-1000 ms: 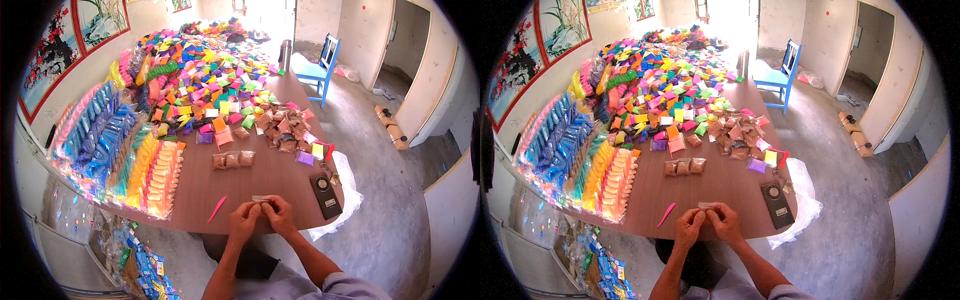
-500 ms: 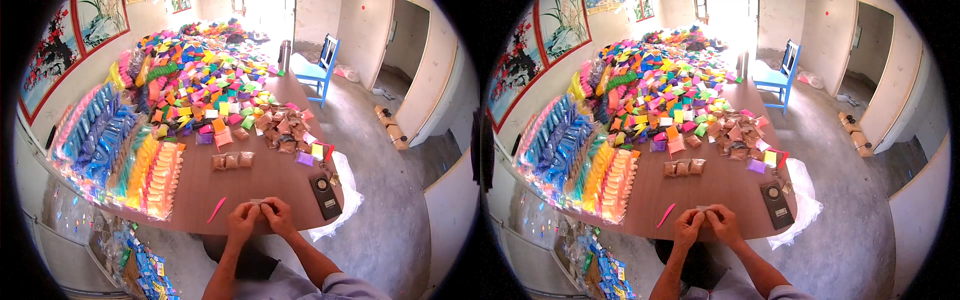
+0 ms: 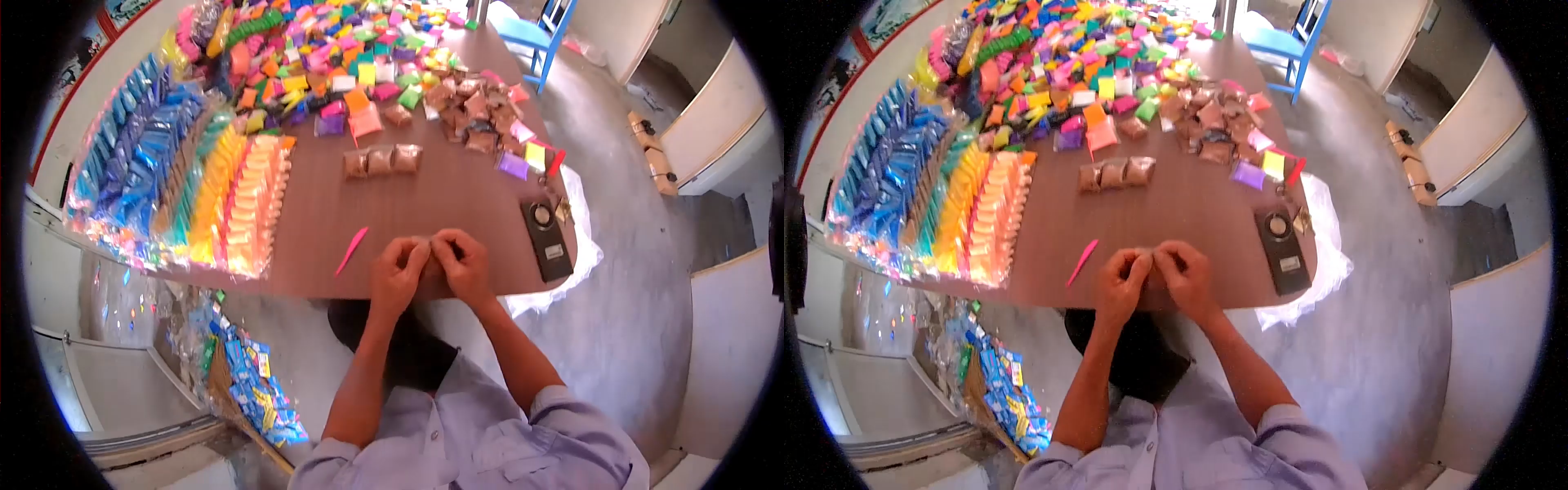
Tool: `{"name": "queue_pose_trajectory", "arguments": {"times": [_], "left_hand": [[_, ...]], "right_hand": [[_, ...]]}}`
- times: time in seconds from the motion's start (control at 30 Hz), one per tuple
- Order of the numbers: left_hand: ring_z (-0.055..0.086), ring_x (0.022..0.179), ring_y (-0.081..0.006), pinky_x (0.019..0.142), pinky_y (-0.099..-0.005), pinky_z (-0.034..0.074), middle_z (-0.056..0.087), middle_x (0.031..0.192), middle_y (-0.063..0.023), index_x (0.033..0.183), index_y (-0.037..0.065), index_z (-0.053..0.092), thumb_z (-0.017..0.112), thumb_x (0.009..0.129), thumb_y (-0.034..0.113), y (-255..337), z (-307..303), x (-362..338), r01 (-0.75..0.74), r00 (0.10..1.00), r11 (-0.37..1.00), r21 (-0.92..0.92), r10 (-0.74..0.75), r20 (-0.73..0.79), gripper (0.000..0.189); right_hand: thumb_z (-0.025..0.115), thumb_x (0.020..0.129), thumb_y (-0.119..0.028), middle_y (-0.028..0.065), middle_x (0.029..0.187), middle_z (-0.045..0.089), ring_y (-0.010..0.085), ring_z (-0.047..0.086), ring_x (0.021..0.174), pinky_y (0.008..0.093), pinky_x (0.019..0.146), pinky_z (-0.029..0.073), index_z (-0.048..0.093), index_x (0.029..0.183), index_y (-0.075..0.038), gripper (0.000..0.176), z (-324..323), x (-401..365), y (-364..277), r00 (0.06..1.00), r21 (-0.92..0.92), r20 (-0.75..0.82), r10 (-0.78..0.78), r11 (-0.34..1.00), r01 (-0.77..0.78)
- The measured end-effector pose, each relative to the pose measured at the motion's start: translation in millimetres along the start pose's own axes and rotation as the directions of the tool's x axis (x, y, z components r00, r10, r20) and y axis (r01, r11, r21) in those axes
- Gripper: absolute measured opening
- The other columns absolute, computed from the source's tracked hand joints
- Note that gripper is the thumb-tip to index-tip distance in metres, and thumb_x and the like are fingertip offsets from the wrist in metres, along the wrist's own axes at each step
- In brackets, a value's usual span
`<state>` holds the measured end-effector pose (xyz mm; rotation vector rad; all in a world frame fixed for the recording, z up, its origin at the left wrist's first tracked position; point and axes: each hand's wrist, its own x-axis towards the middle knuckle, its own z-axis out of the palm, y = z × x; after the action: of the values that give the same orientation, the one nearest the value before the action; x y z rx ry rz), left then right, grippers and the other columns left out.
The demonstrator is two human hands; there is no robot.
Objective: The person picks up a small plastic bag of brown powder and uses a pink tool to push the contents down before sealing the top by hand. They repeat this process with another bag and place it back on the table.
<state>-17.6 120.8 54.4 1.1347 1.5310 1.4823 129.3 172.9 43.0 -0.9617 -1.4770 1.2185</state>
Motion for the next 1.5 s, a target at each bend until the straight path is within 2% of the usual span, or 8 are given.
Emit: {"name": "queue_pose_trajectory", "arguments": {"times": [0.13,0.2,0.43,0.5,0.97,1.23,1.33,1.5], "left_hand": [[0.067,0.079,-0.0121,0.071,-0.0318,0.055,0.075,0.087,-0.0106,0.109,-0.001,0.073,0.072,0.106,0.017,-1.0,2.6,3.1,-0.088,0.996,0.996,0.027,0.088,0.022,0.018],[0.06,0.079,-0.0083,0.067,-0.0265,0.049,0.069,0.087,0.0015,0.107,0.0,0.073,0.069,0.11,0.021,-2.5,0.5,2.6,-0.136,0.99,0.987,0.089,0.132,0.051,0.022],[0.06,0.079,-0.0085,0.066,-0.0259,0.048,0.069,0.086,0.0012,0.105,0.001,0.074,0.068,0.111,0.026,-5.0,-2.5,-1.8,-0.104,0.994,0.989,0.1,0.101,0.037,0.027],[0.064,0.078,-0.012,0.069,-0.0311,0.052,0.073,0.085,-0.0083,0.106,-0.002,0.073,0.069,0.108,0.02,-2.0,-0.7,-0.4,-0.096,0.995,0.992,0.087,0.095,0.021,0.022],[0.064,0.079,-0.0087,0.07,-0.028,0.053,0.073,0.086,-0.0047,0.108,-0.002,0.074,0.073,0.107,0.022,-2.0,2.7,0.0,-0.057,0.998,0.997,0.043,0.058,-0.023,0.024],[0.067,0.078,-0.012,0.068,-0.0311,0.053,0.074,0.084,-0.0117,0.108,-0.003,0.074,0.074,0.106,0.023,5.0,-2.1,0.7,-0.083,0.995,0.97,0.23,0.069,0.069,0.026],[0.057,0.074,-0.0102,0.062,-0.0298,0.045,0.067,0.08,-0.0015,0.1,0.001,0.073,0.071,0.108,0.028,-3.9,-3.1,0.6,-0.101,0.995,0.975,0.198,0.094,0.044,0.029],[0.064,0.082,-0.0108,0.071,-0.028,0.051,0.073,0.09,-0.0029,0.11,-0.001,0.074,0.069,0.109,0.025,-1.4,0.6,-3.0,-0.092,0.99,0.985,0.147,0.075,0.118,0.026]], "right_hand": [[0.072,0.102,-0.003,0.0037,0.091,0.073,0.0095,0.064,0.084,0.0261,0.076,0.054,0.072,0.105,0.002,0.006,6.0,4.8,7.9,0.986,0.074,-0.077,-0.146,0.986,0.151],[0.071,0.103,-0.005,0.0039,0.09,0.072,0.0098,0.065,0.084,0.0265,0.076,0.054,0.073,0.106,0.002,0.007,6.2,3.6,4.9,0.989,0.058,-0.061,-0.133,0.989,0.137],[0.068,0.107,-0.011,0.0051,0.09,0.072,0.0119,0.066,0.083,0.0288,0.076,0.055,0.074,0.108,0.0,0.013,2.3,3.9,-6.2,0.998,-0.005,0.038,-0.055,0.998,0.055],[0.068,0.106,-0.01,0.0053,0.091,0.073,0.0128,0.066,0.083,0.0295,0.075,0.056,0.074,0.108,0.0,0.012,2.5,4.5,-0.8,0.995,-0.011,0.017,-0.097,0.995,0.097],[0.07,0.105,-0.013,0.0081,0.092,0.074,0.0141,0.067,0.082,0.0305,0.074,0.055,0.074,0.107,0.001,0.015,2.4,3.7,1.2,0.997,-0.063,0.03,-0.07,0.995,0.072],[0.069,0.107,-0.014,0.0056,0.093,0.075,0.0116,0.066,0.083,0.0294,0.074,0.056,0.074,0.109,0.0,0.015,7.1,6.1,3.3,0.987,0.007,-0.116,-0.115,0.993,0.117],[0.069,0.107,-0.013,0.0055,0.093,0.074,0.0116,0.066,0.084,0.0298,0.074,0.055,0.074,0.109,0.0,0.015,7.4,4.1,-9.2,0.997,-0.037,-0.052,-0.056,0.998,0.054],[0.069,0.107,-0.015,0.0055,0.094,0.074,0.012,0.067,0.085,0.0301,0.075,0.056,0.073,0.112,0.001,0.017,3.1,2.7,-0.6,0.994,0.015,-0.089,-0.068,0.997,0.07]]}}
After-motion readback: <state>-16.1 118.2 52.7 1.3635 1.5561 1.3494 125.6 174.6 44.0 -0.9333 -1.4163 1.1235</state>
